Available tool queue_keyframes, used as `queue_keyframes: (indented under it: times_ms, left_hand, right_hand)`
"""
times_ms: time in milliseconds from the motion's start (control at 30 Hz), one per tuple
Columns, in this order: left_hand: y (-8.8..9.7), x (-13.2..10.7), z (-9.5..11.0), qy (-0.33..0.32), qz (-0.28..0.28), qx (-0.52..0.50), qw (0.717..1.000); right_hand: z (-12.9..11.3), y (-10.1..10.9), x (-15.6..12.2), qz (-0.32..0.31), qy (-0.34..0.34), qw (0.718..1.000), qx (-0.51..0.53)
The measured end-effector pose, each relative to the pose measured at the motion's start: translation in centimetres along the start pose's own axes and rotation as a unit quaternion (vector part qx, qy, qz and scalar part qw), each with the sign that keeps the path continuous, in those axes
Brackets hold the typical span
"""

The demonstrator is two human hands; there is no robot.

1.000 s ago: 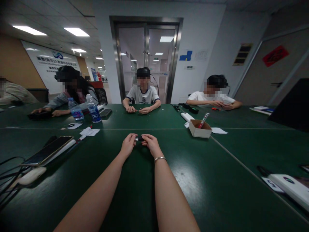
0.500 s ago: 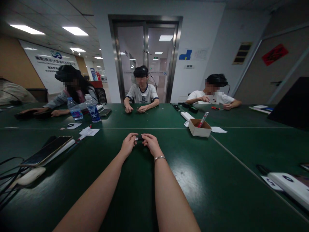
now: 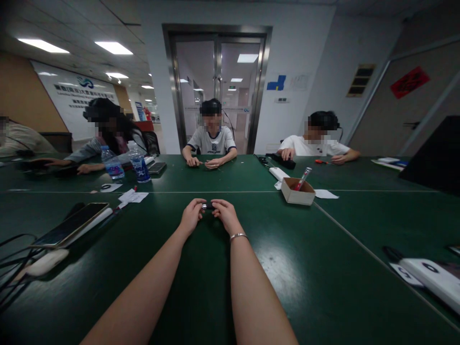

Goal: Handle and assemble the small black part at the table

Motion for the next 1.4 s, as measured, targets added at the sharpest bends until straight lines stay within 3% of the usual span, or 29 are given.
queue_keyframes:
  times_ms: [967,1400]
  left_hand:
    - [0.2,-0.4,1.1,-0.033,0.010,-0.006,0.999]
    - [0.4,0.2,-0.5,-0.001,0.024,-0.020,0.999]
  right_hand:
    - [0.0,-0.2,-0.1,-0.010,-0.006,1.000,0.010]
    - [0.0,-0.1,0.0,-0.013,-0.006,1.000,0.012]
Point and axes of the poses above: each hand's wrist, its own x-axis towards the middle knuckle, its own y-axis out of the back of the hand, z = x × y, the point moved 9 cm from there along x, towards the middle knuckle, and after that the axes turned 1 degree about -y, right-handed, at the moved point
